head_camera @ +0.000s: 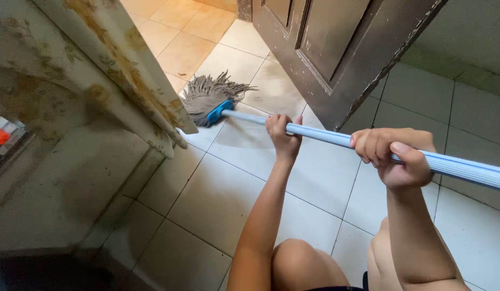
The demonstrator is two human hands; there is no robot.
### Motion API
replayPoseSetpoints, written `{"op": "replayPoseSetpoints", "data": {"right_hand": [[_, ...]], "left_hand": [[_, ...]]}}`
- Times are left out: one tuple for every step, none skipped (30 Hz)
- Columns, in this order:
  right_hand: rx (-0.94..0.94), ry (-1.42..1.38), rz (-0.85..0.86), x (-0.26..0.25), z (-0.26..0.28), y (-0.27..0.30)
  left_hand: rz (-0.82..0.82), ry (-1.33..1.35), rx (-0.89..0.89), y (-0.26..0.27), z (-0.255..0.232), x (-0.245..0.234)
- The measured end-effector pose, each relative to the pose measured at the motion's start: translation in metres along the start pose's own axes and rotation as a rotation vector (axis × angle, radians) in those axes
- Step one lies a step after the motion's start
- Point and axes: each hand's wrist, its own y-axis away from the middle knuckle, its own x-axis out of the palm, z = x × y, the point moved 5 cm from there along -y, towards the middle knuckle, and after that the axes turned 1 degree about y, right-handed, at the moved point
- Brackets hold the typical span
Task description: Mop the tiled floor using a mop and a bucket of water.
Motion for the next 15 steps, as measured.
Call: {"op": "replayPoseSetpoints", "data": {"right_hand": [[0.0,0.039,-0.017,0.003,0.0,0.0],[0.001,0.081,-0.033,0.006,0.001,0.0],[-0.002,0.084,-0.034,0.011,-0.002,0.002],[-0.015,0.108,-0.054,0.015,-0.005,0.004],[-0.029,0.133,-0.073,0.019,-0.008,0.005],[-0.033,0.133,-0.071,0.024,-0.006,0.007],[-0.037,0.187,-0.101,0.028,-0.005,0.008],[-0.038,0.24,-0.134,0.031,-0.003,0.011],[-0.039,0.24,-0.134,0.024,0.002,0.007],[-0.088,0.222,-0.128,0.018,0.009,0.006],[-0.136,0.205,-0.122,0.012,0.016,0.005],[-0.134,0.207,-0.126,-0.01,0.025,0.0],[-0.143,0.183,-0.125,-0.028,0.035,-0.005],[-0.155,0.159,-0.128,-0.04,0.043,-0.008],[-0.166,0.135,-0.13,-0.066,0.045,-0.012]], "left_hand": [[0.059,0.022,0.013,-0.005,0.006,0.007],[0.117,0.049,0.025,-0.009,0.011,0.016],[0.117,0.052,0.028,-0.008,0.021,0.018],[0.17,0.053,0.063,-0.008,0.03,0.023],[0.224,0.055,0.098,-0.009,0.039,0.028],[0.221,0.055,0.101,-0.01,0.042,0.026],[0.288,0.034,0.093,-0.011,0.046,0.028],[0.359,0.013,0.083,-0.01,0.049,0.029],[0.359,0.013,0.084,-0.014,0.035,0.024],[0.409,-0.015,0.061,-0.013,0.023,0.018],[0.459,-0.042,0.038,-0.013,0.01,0.014],[0.464,-0.04,0.038,-0.015,-0.016,0.006],[0.522,-0.069,0.018,-0.016,-0.041,0.001],[0.582,-0.097,0.003,-0.018,-0.065,-0.004],[0.589,-0.094,0.007,-0.017,-0.079,-0.004]]}}
